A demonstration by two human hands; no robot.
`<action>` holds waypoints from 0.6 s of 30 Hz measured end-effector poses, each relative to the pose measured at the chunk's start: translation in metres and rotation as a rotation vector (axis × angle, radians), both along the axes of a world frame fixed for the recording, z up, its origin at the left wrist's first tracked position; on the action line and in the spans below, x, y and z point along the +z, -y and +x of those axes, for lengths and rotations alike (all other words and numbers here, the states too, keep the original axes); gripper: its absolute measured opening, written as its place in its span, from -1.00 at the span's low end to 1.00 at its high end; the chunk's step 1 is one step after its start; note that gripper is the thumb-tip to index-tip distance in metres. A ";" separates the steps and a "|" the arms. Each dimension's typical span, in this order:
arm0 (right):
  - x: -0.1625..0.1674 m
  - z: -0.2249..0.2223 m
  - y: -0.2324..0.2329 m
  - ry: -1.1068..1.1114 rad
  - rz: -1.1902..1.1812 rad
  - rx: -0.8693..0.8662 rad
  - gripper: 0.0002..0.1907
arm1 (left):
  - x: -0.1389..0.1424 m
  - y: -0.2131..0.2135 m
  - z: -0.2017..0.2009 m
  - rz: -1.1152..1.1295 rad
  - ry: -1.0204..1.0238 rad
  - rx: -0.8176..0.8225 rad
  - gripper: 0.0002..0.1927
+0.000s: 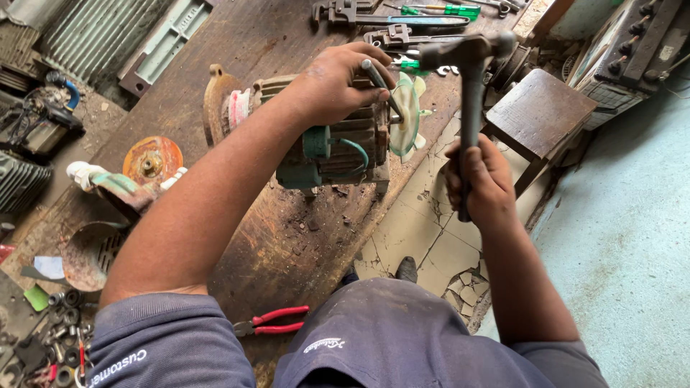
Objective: The person disassembles an electric motor on a cluttered workbench. They hammer a fitting, pry at the motor's fan cover, brush debris off the housing, select a wrench from a tool rack, and use the wrench and a screwdriver to loosen and remove parts from the motor housing.
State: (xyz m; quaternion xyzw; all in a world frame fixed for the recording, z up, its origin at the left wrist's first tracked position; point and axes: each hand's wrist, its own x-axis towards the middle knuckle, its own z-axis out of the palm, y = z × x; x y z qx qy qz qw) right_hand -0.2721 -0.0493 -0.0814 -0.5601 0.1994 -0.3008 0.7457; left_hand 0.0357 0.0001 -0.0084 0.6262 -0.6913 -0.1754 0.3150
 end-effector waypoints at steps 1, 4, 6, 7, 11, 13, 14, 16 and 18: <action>0.000 0.006 0.000 -0.005 -0.012 0.012 -0.66 | -0.001 0.000 0.001 -0.004 0.007 -0.003 -0.81; 0.001 0.021 -0.002 0.020 -0.039 0.026 -0.65 | -0.003 0.001 0.004 0.008 -0.016 -0.012 -0.82; 0.003 0.027 -0.001 0.027 -0.052 0.047 -0.65 | -0.005 0.001 0.005 -0.016 -0.024 -0.002 -0.81; 0.004 0.029 0.000 0.019 -0.053 0.064 -0.65 | -0.005 0.002 0.005 -0.042 -0.015 0.007 -0.79; 0.005 0.029 0.002 -0.007 -0.064 0.091 -0.64 | -0.005 0.005 0.002 0.092 -0.101 0.023 -0.79; 0.004 0.026 0.003 -0.025 -0.088 0.062 -0.64 | -0.005 0.011 -0.001 0.151 -0.039 0.073 -0.75; 0.004 0.025 0.003 -0.033 -0.099 0.047 -0.64 | -0.006 0.013 -0.002 0.182 -0.008 0.097 -0.71; 0.003 0.023 0.002 -0.039 -0.094 0.034 -0.64 | -0.010 0.016 -0.006 0.245 -0.022 0.187 -0.52; 0.001 0.021 0.002 -0.035 -0.101 0.022 -0.64 | -0.015 0.018 -0.006 0.262 -0.036 0.216 -0.39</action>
